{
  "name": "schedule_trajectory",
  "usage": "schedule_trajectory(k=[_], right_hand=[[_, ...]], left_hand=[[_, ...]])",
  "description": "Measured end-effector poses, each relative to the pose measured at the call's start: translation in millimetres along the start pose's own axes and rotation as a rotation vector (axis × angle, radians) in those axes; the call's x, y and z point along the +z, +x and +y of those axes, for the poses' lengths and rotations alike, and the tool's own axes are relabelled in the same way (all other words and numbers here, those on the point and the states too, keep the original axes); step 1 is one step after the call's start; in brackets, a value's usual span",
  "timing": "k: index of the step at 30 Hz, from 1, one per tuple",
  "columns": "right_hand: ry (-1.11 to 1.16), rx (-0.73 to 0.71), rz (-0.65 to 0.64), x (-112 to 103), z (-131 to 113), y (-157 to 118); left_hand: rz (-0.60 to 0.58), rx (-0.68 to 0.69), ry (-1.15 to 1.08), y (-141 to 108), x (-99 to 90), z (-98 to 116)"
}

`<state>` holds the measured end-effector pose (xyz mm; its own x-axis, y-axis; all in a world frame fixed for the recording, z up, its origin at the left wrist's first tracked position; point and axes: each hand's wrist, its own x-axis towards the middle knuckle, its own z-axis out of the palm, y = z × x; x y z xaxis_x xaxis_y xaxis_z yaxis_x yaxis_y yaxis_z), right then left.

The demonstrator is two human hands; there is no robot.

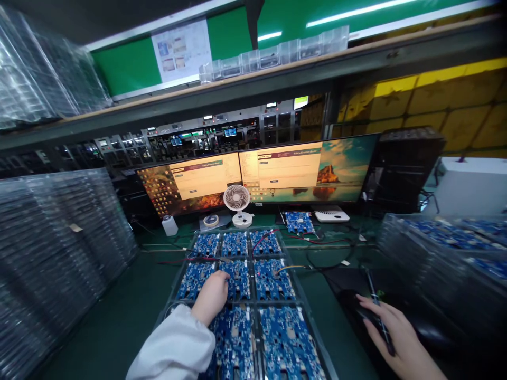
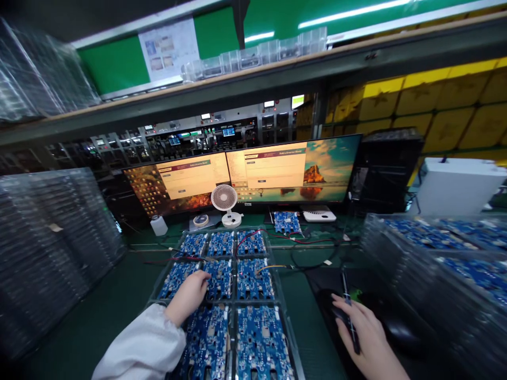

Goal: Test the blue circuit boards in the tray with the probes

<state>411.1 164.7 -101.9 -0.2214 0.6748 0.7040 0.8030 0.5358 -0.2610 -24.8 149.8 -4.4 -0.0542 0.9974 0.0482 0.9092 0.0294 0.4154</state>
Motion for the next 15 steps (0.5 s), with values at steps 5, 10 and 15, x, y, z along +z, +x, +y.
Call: schedule_trajectory(k=[5, 10, 15], right_hand=[[-0.012, -0.021, -0.001, -1, 0, 0], [0.006, -0.004, -0.011, -2, -1, -1], [0.006, -0.009, 0.005, -5, -3, -1]], left_hand=[[0.025, -0.054, -0.069, 11, 16.0, 3], [0.039, -0.104, -0.126, 28, 31.9, -3], [0.035, -0.079, -0.134, 35, 36.8, -6]])
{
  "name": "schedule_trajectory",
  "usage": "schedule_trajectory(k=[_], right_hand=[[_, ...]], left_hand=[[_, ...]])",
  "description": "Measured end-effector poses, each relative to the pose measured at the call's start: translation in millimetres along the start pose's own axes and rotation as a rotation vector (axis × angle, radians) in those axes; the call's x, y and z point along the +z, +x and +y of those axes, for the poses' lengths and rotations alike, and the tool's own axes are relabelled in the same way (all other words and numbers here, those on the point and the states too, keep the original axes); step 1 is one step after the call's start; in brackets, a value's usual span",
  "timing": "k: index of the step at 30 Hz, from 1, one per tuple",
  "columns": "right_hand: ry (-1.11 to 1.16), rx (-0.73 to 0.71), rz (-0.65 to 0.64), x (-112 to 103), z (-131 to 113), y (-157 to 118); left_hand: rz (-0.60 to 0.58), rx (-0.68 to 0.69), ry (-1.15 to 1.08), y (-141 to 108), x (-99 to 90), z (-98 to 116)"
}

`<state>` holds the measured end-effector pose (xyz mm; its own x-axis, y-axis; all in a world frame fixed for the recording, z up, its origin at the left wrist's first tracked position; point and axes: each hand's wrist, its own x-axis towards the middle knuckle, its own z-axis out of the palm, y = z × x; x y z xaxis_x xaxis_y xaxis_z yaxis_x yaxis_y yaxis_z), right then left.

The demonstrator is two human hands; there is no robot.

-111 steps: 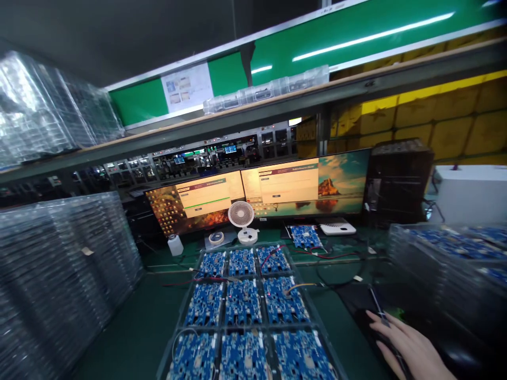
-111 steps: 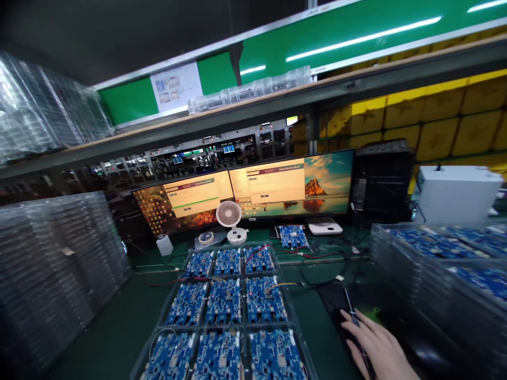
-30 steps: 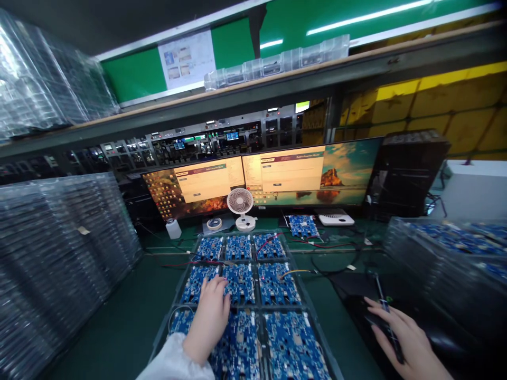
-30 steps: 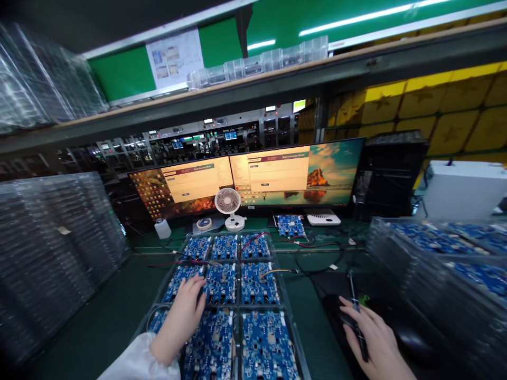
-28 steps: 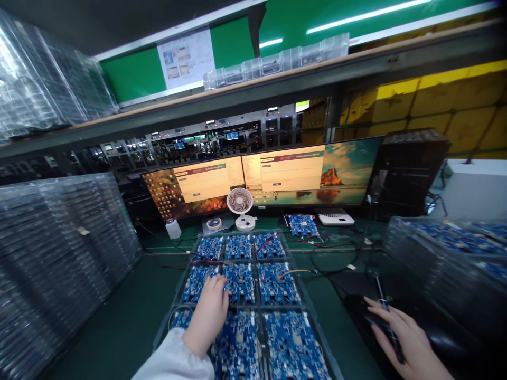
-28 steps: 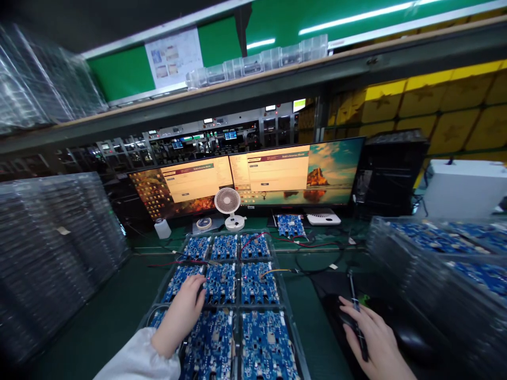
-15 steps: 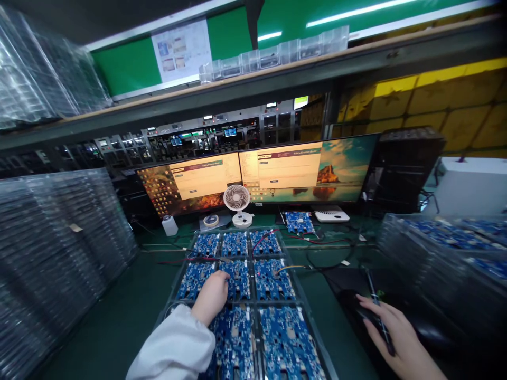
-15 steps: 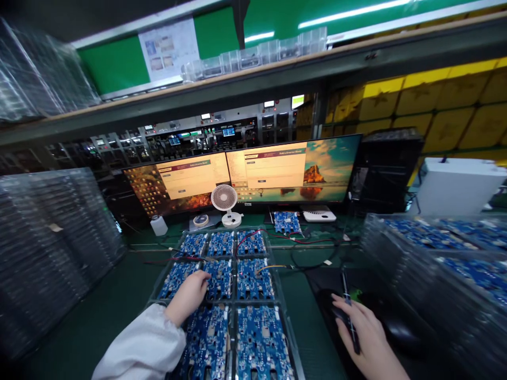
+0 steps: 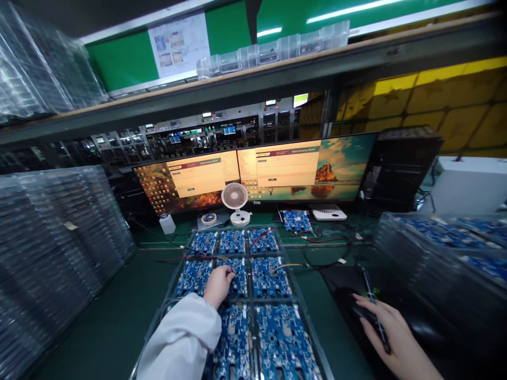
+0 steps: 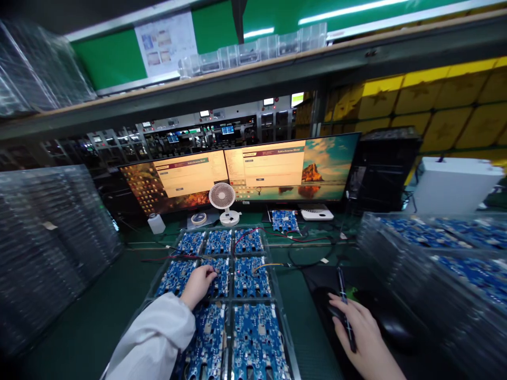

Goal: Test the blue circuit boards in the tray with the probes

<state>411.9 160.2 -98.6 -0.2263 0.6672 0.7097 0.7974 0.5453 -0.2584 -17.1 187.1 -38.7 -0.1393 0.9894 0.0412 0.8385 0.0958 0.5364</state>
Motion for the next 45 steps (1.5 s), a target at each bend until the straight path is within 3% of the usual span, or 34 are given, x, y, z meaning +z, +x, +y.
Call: schedule_trajectory(k=[9, 27, 37, 41, 45], right_hand=[[-0.003, -0.014, 0.001, -3, -3, 3], [-0.03, -0.014, -0.008, -6, -7, 5], [-0.034, -0.016, 0.035, -4, -4, 5], [-0.05, 0.033, 0.083, -8, 9, 5], [-0.15, 0.051, 0.147, -20, 45, 8]], left_hand=[[0.001, 0.011, 0.107, -1, -2.5, 1], [-0.03, 0.051, 0.041, 4, -2.5, -4], [0.029, 0.069, 0.083, -4, 6.8, -2], [0.031, 0.089, 0.083, -4, 3.0, 0], [0.016, 0.088, 0.093, -8, -8.1, -3]])
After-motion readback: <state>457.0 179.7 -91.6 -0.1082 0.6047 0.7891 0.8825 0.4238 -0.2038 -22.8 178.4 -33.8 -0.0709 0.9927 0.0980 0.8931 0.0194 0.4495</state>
